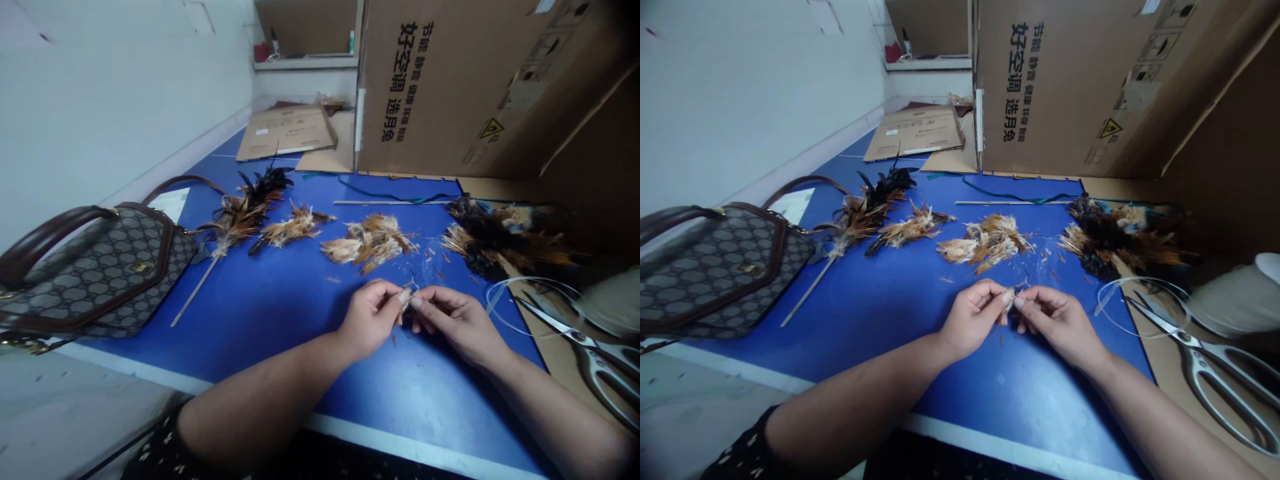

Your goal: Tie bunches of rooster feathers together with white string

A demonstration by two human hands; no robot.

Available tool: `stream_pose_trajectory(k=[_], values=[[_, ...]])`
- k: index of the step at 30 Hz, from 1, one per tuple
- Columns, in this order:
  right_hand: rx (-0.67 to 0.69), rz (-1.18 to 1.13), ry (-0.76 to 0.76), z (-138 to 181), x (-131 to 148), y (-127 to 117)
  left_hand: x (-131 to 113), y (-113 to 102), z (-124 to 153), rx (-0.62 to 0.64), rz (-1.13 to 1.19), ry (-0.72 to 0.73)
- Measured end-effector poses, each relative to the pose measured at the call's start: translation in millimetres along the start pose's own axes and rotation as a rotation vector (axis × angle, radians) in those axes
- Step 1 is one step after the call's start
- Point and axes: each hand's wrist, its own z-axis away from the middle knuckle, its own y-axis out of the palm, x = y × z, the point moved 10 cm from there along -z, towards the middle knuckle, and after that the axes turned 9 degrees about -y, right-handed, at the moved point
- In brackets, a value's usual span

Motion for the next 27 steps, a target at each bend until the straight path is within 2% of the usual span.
stream_pose_trajectory(k=[3, 5, 9, 15, 19, 23, 27], values=[[-0.034, 0.023, 0.006, 0.7, -0.7, -4.2, -4.4, -1.9, 2.7, -0.022, -0.116, 0.11], [-0.05, 0.046, 0.006, 1.4, -0.2, -6.5, -4.9, -0.7, 4.2, -0.014, -0.186, 0.124], [-0.071, 0.079, -0.01, 1.7, 2.3, -10.6, -2.6, -1.0, 3.3, -0.013, -0.194, 0.039], [-0.164, 0.142, -0.063, 2.4, 3.8, -21.3, 3.5, -10.2, -1.5, -0.085, -0.024, -0.129], [-0.189, 0.284, -0.196, 2.9, 16.1, -19.9, 5.1, -10.1, 0.2, -0.085, 0.022, -0.178], [-0.164, 0.436, -0.362, 4.8, 32.7, -11.6, 10.8, -1.8, 2.9, -0.025, 0.033, -0.22], [-0.128, 0.479, -0.416, 5.4, 38.6, -5.1, 17.0, 4.8, 3.6, 0.015, 0.077, -0.259]])
